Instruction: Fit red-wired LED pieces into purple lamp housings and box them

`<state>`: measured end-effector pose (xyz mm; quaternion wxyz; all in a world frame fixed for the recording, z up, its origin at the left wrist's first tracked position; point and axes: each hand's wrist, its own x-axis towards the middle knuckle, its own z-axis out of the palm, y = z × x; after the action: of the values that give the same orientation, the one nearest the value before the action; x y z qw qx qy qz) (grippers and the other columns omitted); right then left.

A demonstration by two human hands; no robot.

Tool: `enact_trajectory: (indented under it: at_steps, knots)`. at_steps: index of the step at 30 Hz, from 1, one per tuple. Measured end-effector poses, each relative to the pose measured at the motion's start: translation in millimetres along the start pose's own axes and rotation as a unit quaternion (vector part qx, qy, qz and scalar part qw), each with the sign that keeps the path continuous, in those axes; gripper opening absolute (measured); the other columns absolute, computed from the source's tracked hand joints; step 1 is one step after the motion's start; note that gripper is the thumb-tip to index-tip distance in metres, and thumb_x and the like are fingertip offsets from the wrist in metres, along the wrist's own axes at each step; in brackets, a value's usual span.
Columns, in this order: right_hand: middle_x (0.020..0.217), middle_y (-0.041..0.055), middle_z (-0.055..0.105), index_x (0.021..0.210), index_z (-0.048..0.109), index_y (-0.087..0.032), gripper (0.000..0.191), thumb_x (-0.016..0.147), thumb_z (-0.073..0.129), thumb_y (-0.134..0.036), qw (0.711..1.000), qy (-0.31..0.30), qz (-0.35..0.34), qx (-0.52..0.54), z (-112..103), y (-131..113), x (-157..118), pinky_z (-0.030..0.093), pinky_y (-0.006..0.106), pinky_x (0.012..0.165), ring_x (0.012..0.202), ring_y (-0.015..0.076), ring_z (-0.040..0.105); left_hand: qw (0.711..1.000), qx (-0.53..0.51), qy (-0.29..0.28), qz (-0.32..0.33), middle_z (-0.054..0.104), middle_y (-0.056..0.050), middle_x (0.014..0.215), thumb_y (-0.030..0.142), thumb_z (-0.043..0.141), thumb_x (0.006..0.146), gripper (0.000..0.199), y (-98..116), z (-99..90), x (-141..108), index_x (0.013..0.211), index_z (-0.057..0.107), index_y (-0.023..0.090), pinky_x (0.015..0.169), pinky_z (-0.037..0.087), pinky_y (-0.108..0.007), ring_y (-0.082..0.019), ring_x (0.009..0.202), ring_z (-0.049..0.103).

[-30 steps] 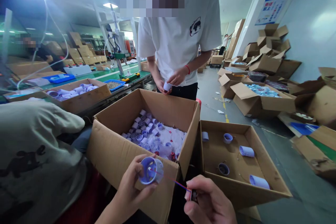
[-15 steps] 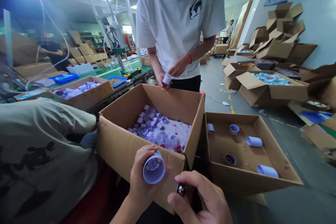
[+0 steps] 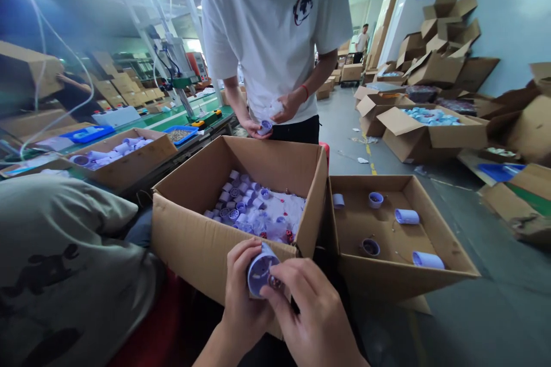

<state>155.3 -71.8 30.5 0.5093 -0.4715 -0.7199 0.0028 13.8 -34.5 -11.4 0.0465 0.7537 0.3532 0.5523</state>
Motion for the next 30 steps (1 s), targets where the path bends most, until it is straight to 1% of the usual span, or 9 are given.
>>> enact_trajectory:
  at_steps: [3,6,9,11,15,19,24,28,30]
  knots:
    - [0.098,0.0087,0.066,0.091,0.066,-0.023,0.006,0.092,0.060,-0.022,0.996,0.035,-0.029,-0.082,3.2,-0.5,1.8,0.059,0.035,0.074,0.087,0.0219,0.062,0.996,0.082,0.034,0.003,0.060,-0.011,0.110,0.022,0.056,0.085,0.036,7.7,5.2,0.0,0.120,0.049,0.017,0.101,0.039,-0.041,-0.025,0.105,0.058]
    - [0.106,0.0105,0.065,0.087,0.066,-0.022,0.012,0.089,0.058,-0.014,0.995,0.015,-0.018,-0.099,4.9,-2.0,4.2,0.059,0.041,0.077,0.094,0.0253,0.059,0.989,0.142,0.031,0.020,0.066,-0.008,0.104,0.013,0.050,0.085,0.029,13.8,7.8,1.3,0.114,0.051,0.018,0.114,0.018,-0.043,-0.023,0.106,0.061]
    - [0.106,0.0098,0.068,0.089,0.067,-0.021,0.017,0.087,0.056,-0.007,0.996,-0.013,-0.012,-0.087,4.4,-2.0,6.6,0.060,0.043,0.080,0.097,0.0258,0.061,0.989,0.145,0.015,0.035,0.068,-0.009,0.104,0.008,0.047,0.085,0.031,13.9,8.7,1.1,0.114,0.051,0.017,0.117,0.011,-0.044,-0.022,0.107,0.061]
    - [0.107,0.0086,0.071,0.095,0.068,-0.021,0.019,0.089,0.054,-0.009,0.997,-0.037,-0.006,-0.066,2.4,-1.2,7.9,0.061,0.042,0.081,0.097,0.0252,0.063,0.989,0.140,0.008,0.038,0.068,-0.010,0.104,0.011,0.047,0.086,0.030,11.6,8.7,-0.3,0.115,0.051,0.016,0.115,0.015,-0.043,-0.022,0.107,0.061]
    - [0.113,0.0061,0.073,0.105,0.070,-0.023,0.025,0.092,0.051,-0.012,0.995,-0.097,0.012,-0.014,-1.6,-0.9,9.0,0.062,0.039,0.084,0.097,0.0229,0.068,0.990,0.136,0.005,0.035,0.068,-0.009,0.103,0.022,0.047,0.090,0.029,8.2,7.1,-2.1,0.118,0.051,0.018,0.104,0.031,-0.041,-0.024,0.102,0.062]
    - [0.100,0.0062,0.076,0.091,0.072,-0.023,0.024,0.090,0.051,-0.011,0.997,-0.045,0.045,-0.040,2.7,-4.2,6.3,0.063,0.037,0.075,0.087,0.0224,0.071,0.993,0.107,0.013,0.038,0.065,-0.009,0.104,0.018,0.053,0.085,0.033,8.5,7.4,-1.3,0.118,0.050,0.019,0.092,0.044,-0.039,-0.024,0.100,0.062]
    - [0.088,0.0064,0.075,0.078,0.070,-0.023,0.024,0.088,0.051,-0.011,0.995,0.001,0.056,-0.083,11.7,-9.4,0.5,0.062,0.034,0.066,0.078,0.0215,0.071,0.996,0.061,0.059,0.027,0.060,-0.008,0.106,0.012,0.055,0.083,0.041,3.9,12.8,-2.7,0.121,0.048,0.024,0.083,0.053,-0.040,-0.022,0.098,0.060]
    - [0.095,0.0071,0.075,0.091,0.070,-0.023,0.018,0.093,0.053,-0.018,0.996,0.017,0.060,-0.058,8.5,-8.3,-1.7,0.063,0.035,0.072,0.083,0.0216,0.072,0.998,0.024,0.049,0.033,0.058,-0.009,0.109,0.020,0.059,0.086,0.039,-3.9,11.4,-1.8,0.124,0.048,0.023,0.086,0.054,-0.042,-0.023,0.100,0.059]
    - [0.104,0.0077,0.075,0.106,0.067,-0.023,0.017,0.096,0.054,-0.028,0.999,0.014,0.048,-0.010,3.2,-4.7,-2.0,0.063,0.033,0.080,0.093,0.0211,0.072,1.000,-0.025,0.005,0.010,0.058,-0.011,0.115,0.031,0.064,0.087,0.045,-6.0,7.9,-0.9,0.128,0.047,0.023,0.092,0.053,-0.045,-0.026,0.107,0.059]
